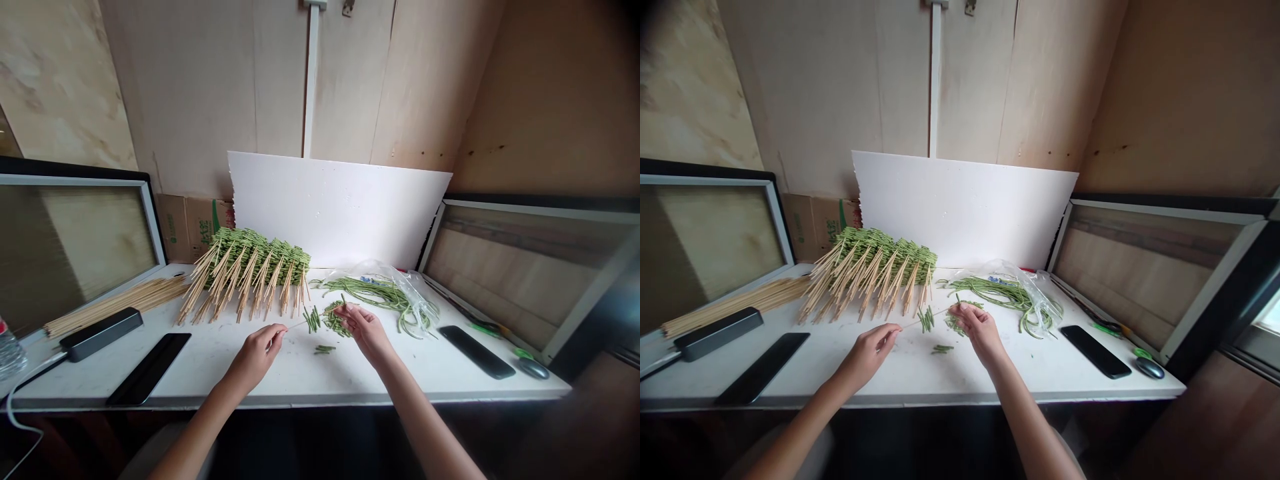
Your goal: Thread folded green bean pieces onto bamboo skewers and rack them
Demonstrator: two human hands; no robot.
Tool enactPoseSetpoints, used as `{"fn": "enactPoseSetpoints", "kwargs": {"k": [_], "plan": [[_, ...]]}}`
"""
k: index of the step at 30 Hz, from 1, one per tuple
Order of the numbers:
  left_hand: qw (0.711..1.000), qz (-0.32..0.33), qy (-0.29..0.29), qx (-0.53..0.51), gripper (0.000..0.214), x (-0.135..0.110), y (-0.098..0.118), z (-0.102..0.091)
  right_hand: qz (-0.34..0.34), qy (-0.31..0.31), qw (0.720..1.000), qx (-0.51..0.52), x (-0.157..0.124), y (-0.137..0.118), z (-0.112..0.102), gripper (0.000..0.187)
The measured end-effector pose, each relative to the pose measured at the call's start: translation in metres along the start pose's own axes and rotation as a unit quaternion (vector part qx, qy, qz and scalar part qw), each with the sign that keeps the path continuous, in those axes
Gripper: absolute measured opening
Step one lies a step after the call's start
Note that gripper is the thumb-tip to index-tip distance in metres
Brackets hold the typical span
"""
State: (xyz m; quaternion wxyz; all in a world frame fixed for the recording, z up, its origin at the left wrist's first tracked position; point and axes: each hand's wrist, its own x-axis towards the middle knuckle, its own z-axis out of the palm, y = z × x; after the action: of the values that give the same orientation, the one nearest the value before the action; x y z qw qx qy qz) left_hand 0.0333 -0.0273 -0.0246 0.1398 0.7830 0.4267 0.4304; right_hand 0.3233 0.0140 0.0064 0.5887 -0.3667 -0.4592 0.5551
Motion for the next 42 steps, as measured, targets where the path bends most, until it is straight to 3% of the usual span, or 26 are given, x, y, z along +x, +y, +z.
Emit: {"fn": "enactPoseSetpoints", "kwargs": {"k": [10,18,28,42], "plan": [[0.998,0.027,-0.01,0.053,0.026,0.002,0.008,-0.009,-0.091,0.001,0.982,-0.168,-0.005,-0.014,-0.005,0.041],[0.996,0.028,-0.033,0.075,0.028,0.0,0.005,-0.01,-0.122,-0.014,0.97,-0.211,-0.01,-0.021,-0.005,0.038],[0.997,0.049,0.0,0.06,0.027,0.003,0.011,-0.011,-0.105,0.025,0.984,-0.139,-0.005,-0.008,-0.002,0.04],[0.995,0.053,0.001,0.086,0.026,0.001,0.011,-0.009,-0.138,0.077,0.979,-0.126,-0.01,0.001,0.012,0.039]]}}
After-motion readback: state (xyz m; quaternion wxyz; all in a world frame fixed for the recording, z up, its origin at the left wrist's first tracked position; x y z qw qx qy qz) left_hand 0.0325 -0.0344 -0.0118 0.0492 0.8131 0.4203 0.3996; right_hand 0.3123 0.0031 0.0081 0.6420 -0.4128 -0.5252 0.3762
